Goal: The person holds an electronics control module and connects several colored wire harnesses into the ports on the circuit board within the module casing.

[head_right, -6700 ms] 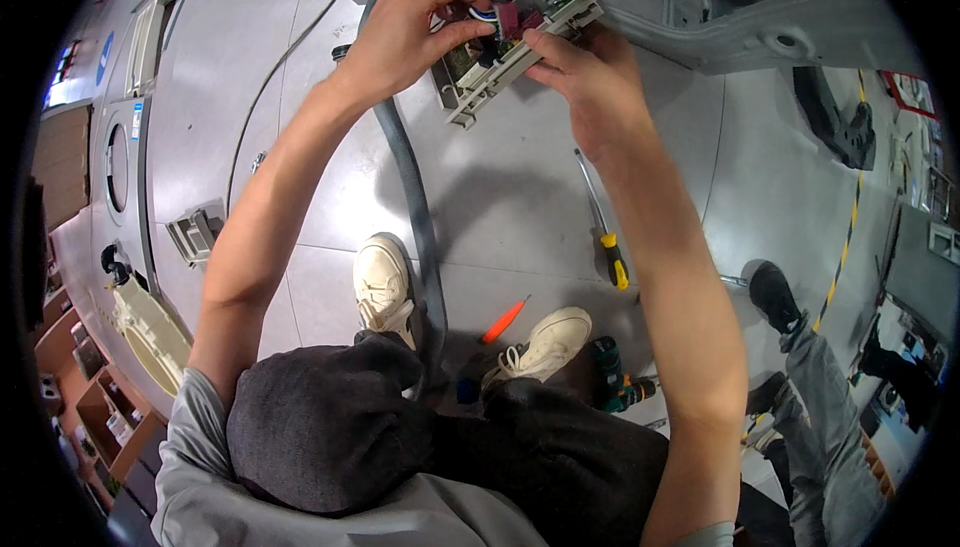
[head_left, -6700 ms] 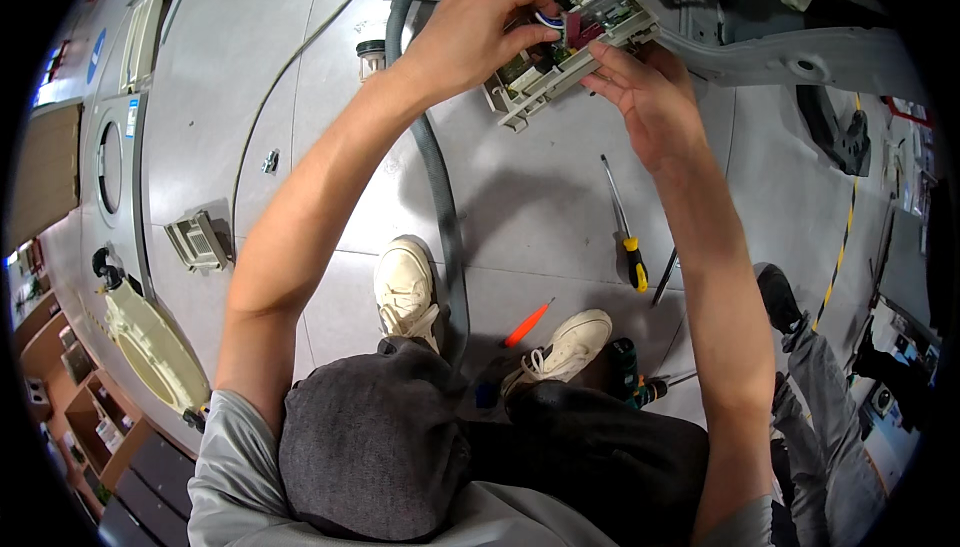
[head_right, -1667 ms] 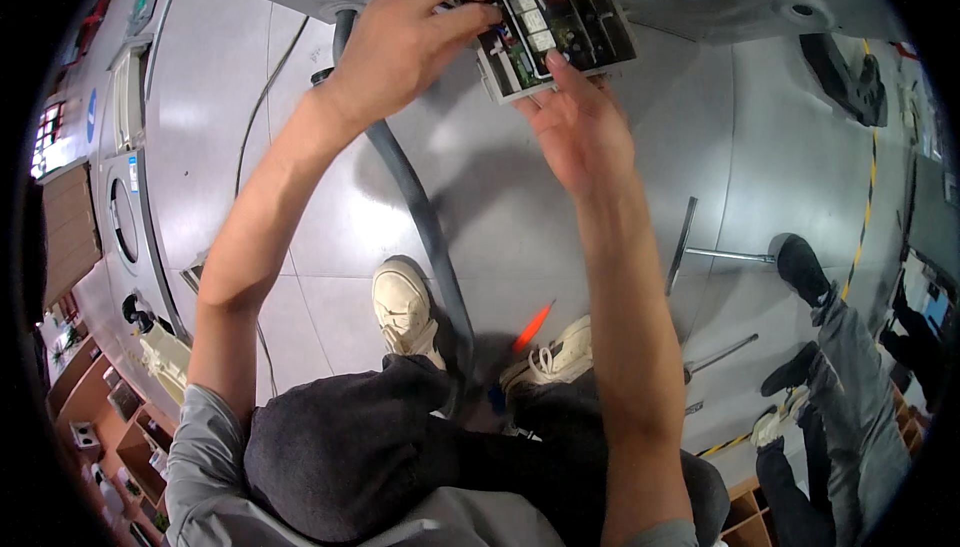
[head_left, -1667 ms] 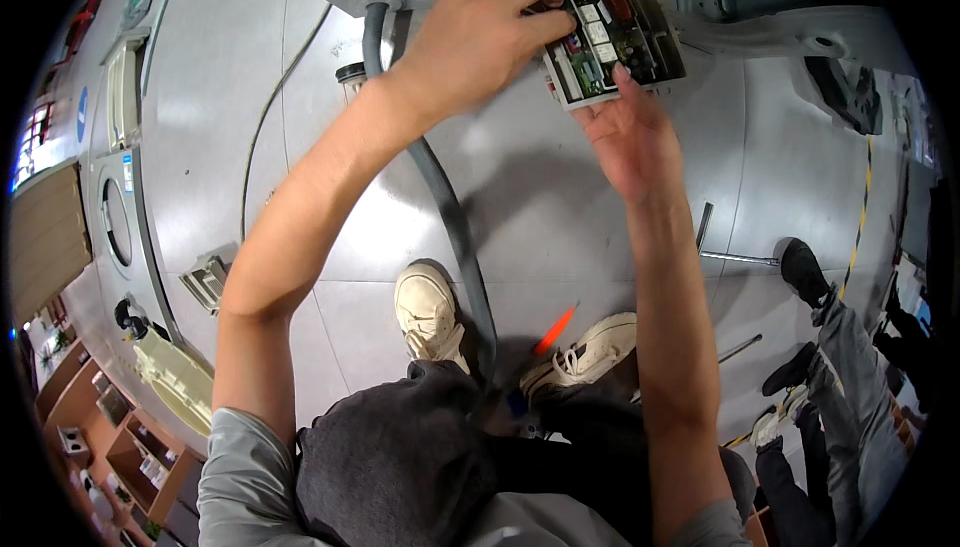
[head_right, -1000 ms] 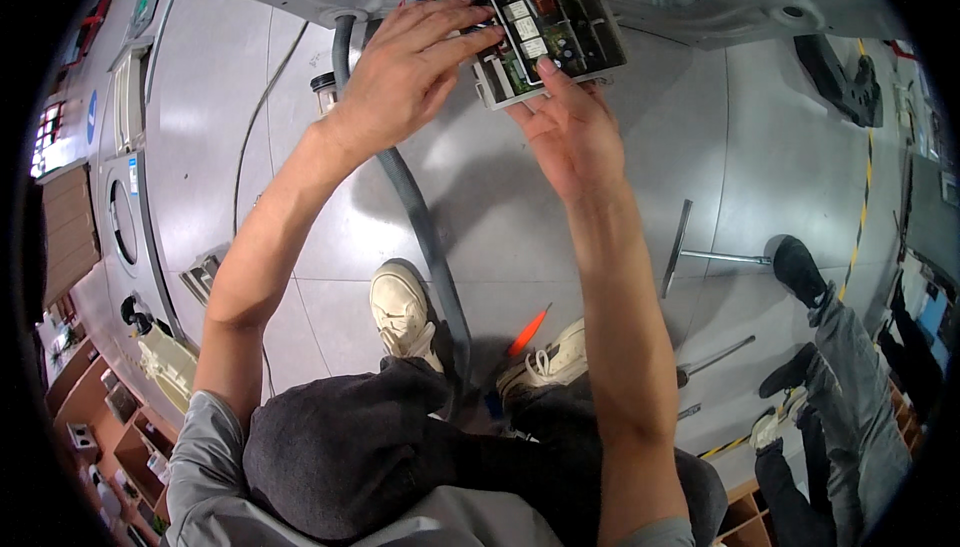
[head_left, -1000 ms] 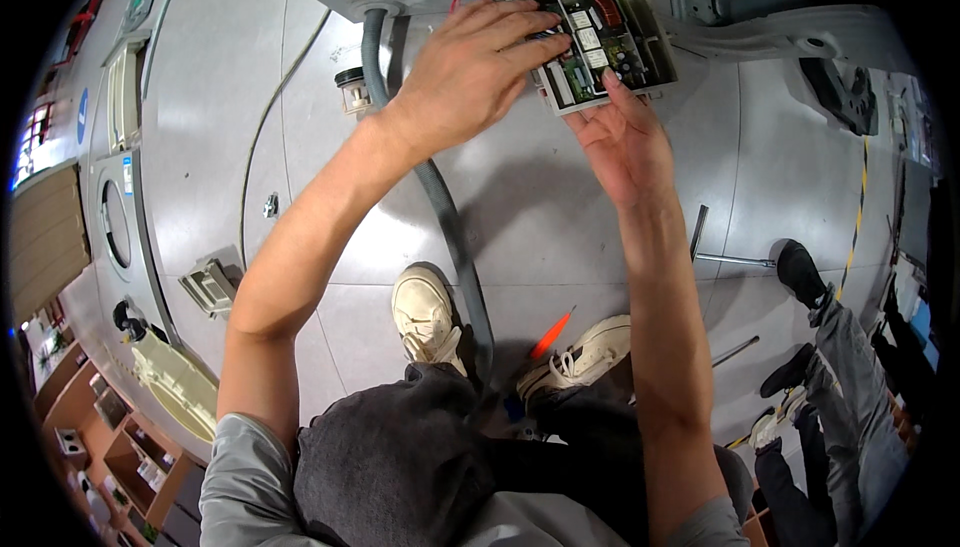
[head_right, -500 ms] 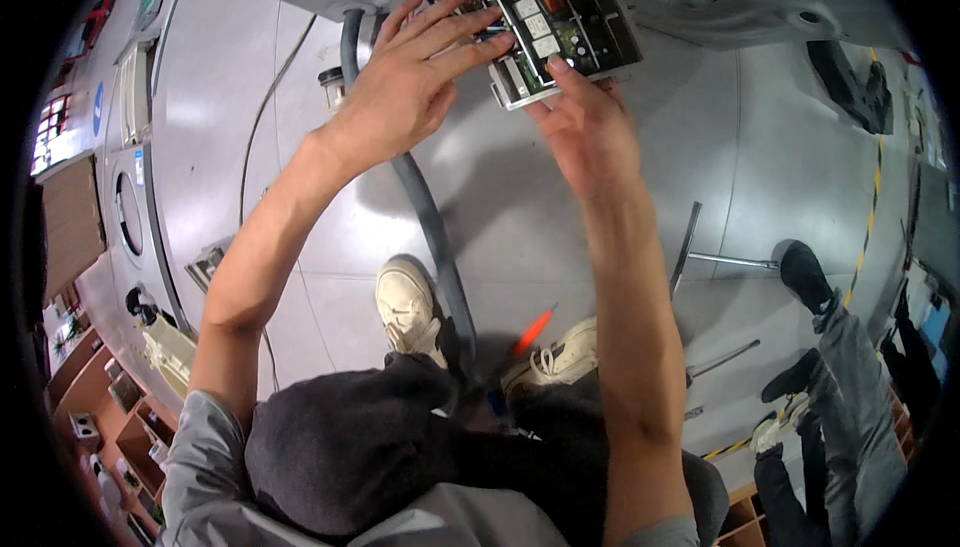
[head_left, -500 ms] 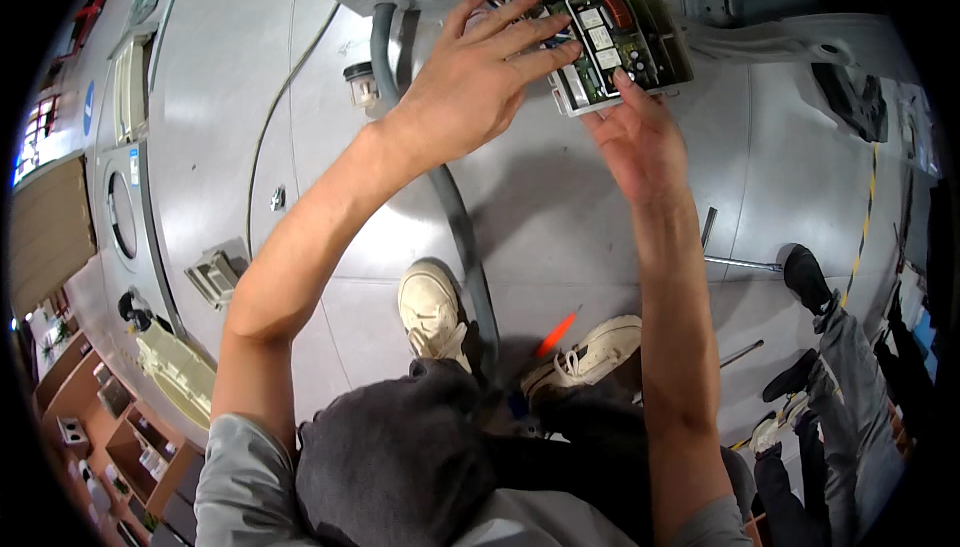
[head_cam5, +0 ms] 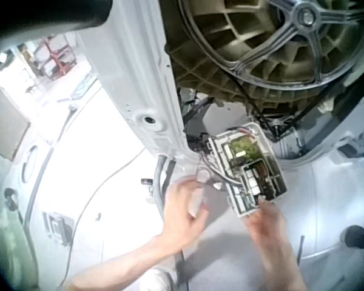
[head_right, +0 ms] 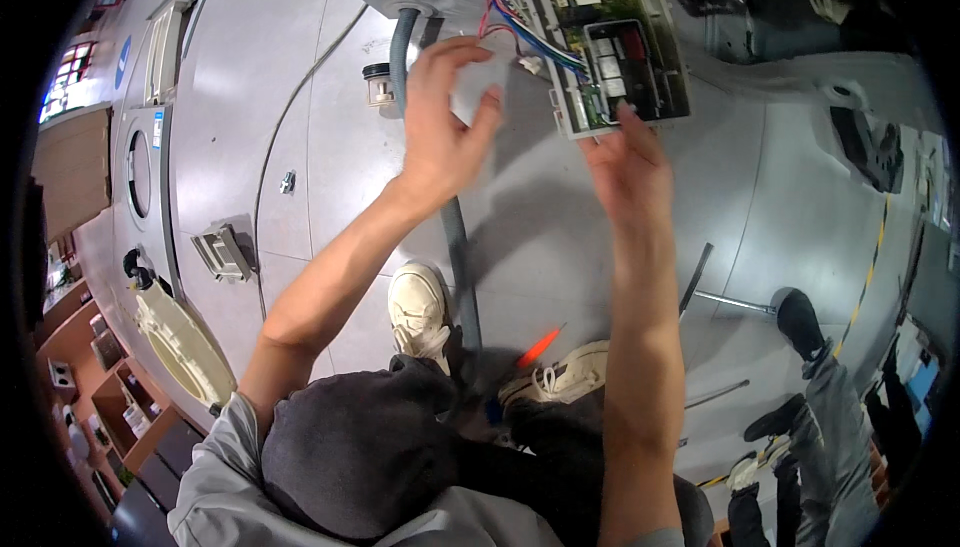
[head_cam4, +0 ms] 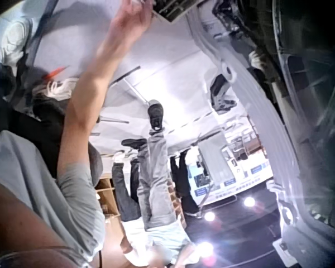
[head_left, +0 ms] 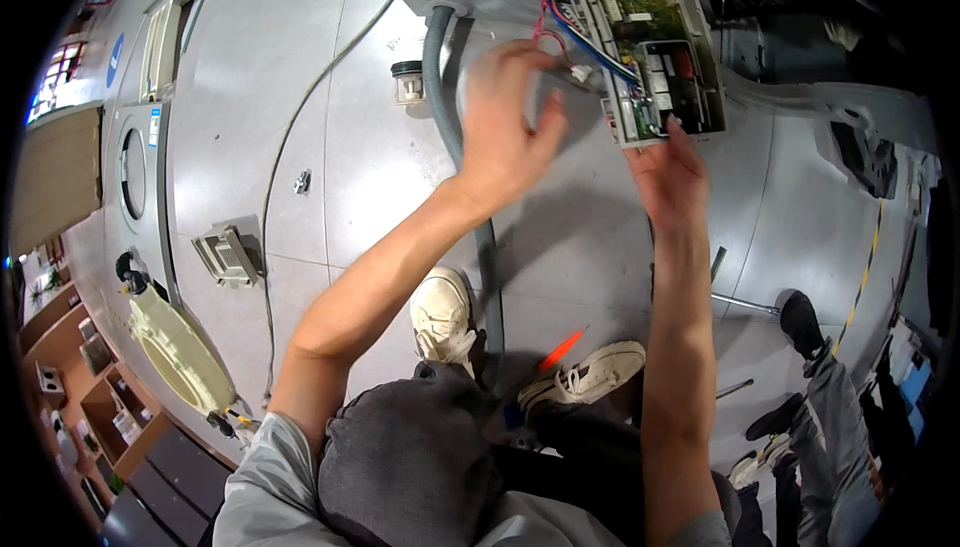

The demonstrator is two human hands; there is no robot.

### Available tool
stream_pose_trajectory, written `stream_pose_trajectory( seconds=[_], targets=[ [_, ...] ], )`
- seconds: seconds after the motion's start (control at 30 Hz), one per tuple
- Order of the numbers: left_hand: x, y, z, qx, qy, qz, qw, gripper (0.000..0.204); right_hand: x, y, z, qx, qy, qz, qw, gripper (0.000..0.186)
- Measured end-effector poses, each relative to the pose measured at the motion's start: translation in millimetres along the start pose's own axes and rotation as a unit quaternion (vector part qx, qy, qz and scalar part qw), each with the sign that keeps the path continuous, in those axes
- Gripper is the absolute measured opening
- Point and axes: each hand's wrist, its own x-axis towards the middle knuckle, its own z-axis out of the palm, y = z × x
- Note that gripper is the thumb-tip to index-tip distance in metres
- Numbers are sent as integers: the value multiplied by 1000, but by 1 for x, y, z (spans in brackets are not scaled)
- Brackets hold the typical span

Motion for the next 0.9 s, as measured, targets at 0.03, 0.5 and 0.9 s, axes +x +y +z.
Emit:
stream_pose_trajectory(
  seconds=[0.03,0.5,0.9],
  targets=[
    [-5,-10,-2,-18,22,-85,996,43,-1,-1,2,11,7,3,1000,46],
    [49,-36,63,-618,-99,-506,594,20,11,-28,9,-68,26,-12,997,44],
    [12,-28,-18,-519,-211,-393,729,25,9,-44,19,-84,52,-46,994,41]
  ],
)
